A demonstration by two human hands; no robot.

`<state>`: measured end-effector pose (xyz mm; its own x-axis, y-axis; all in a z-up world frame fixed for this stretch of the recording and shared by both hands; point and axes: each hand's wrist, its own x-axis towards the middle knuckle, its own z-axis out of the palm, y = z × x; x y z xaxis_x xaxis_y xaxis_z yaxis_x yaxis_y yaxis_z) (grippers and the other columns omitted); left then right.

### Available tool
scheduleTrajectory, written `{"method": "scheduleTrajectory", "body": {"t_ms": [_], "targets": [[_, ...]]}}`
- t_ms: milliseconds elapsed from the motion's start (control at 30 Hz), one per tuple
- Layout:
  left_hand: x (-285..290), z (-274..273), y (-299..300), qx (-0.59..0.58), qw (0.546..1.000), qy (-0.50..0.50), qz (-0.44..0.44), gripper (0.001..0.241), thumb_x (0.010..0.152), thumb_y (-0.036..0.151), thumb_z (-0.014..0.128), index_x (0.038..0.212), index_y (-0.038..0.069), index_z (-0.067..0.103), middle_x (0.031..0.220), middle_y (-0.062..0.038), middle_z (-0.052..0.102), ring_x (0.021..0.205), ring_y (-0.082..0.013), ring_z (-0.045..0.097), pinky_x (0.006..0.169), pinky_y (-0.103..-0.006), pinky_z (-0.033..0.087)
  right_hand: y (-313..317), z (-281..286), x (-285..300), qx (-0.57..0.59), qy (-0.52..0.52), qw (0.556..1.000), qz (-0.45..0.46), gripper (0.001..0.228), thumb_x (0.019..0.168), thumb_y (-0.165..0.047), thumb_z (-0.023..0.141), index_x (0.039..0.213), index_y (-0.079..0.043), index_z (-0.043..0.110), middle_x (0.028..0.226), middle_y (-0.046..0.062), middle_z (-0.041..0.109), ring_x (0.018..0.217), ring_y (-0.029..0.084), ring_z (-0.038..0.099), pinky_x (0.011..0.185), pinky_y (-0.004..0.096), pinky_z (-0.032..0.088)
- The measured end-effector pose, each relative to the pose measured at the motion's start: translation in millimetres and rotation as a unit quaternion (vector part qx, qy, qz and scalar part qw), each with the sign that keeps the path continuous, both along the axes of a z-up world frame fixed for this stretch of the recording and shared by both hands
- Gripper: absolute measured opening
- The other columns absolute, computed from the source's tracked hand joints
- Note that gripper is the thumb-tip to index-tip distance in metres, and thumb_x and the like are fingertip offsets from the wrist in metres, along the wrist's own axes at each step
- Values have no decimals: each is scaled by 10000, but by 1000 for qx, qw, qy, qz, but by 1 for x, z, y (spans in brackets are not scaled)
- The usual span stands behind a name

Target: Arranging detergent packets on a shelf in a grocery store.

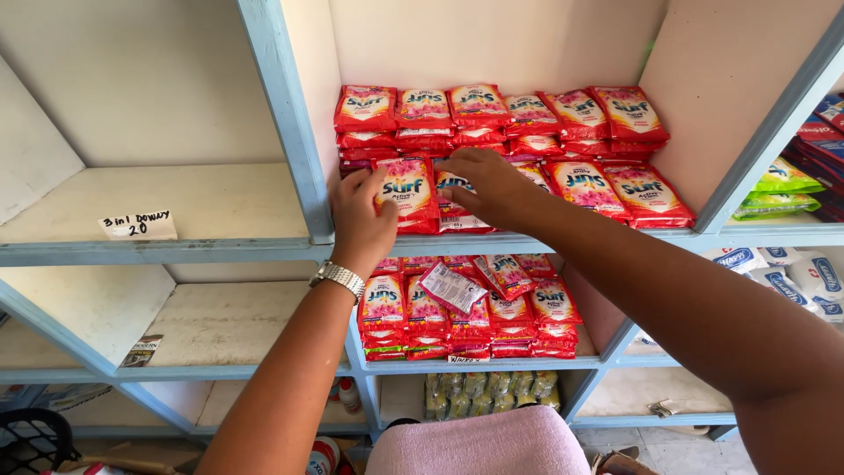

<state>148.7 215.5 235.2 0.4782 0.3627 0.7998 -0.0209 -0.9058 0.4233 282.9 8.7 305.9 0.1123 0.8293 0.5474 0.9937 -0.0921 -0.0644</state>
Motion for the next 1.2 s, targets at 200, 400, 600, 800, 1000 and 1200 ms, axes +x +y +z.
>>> {"method": "scheduleTrajectory", "body": {"t_ms": [200, 400, 600, 800, 1000, 1200], "targets": [[-2, 48, -22, 82, 985, 133, -68, 453, 986, 280, 537, 1426, 202, 614, 1508, -28, 536, 1433, -291, 434, 1091, -556, 405, -6, -15, -2, -5, -88, 995, -34, 550, 1013, -459, 584, 1475, -164, 538, 1492, 203, 506, 1353, 373, 490, 1077, 510, 431], [7, 38, -23, 112, 971, 204, -55, 518, 975, 327, 437, 1456, 160, 535, 1543, -31, 482, 1420, -308, 396, 1037, -584, 404, -15, -19, 10, -131, -88, 986, -53, 656, 1035, -535, 443, 1545, -124, 407, 1567, 163, 421, 1470, 322, 364, 1146, 558, 300], [6, 29, -20, 129, 969, 201, -58, 492, 991, 348, 446, 1426, 160, 579, 1498, -26, 547, 1380, -315, 468, 1053, -532, 439, -32, -6, 6, -192, -57, 979, -39, 656, 1022, -553, 415, 1563, -182, 382, 1630, 144, 331, 1483, 336, 325, 1182, 554, 245], [6, 31, -26, 157, 967, 194, -44, 484, 978, 332, 448, 1386, 124, 608, 1466, -69, 571, 1316, -344, 519, 1001, -541, 464, -32, -2, 3, -207, -13, 977, -49, 669, 1001, -557, 413, 1564, -199, 362, 1633, 144, 294, 1471, 344, 310, 1154, 565, 235], [11, 30, -27, 169, 969, 177, -43, 465, 989, 315, 447, 1350, 94, 640, 1404, -94, 624, 1272, -353, 559, 1032, -493, 462, -18, 10, 9, -203, 115, 972, -22, 655, 1052, -540, 313, 1553, -130, 415, 1520, 136, 496, 1440, 285, 473, 1199, 443, 388], [19, 20, -14, 191, 967, 155, -64, 460, 1009, 298, 435, 1354, 70, 637, 1403, -129, 628, 1275, -362, 561, 1103, -466, 417, -7, -18, 10, -173, -30, 980, -96, 663, 1064, -525, 281, 1528, -66, 394, 1577, 205, 390, 1457, 342, 354, 1145, 509, 284]]}}
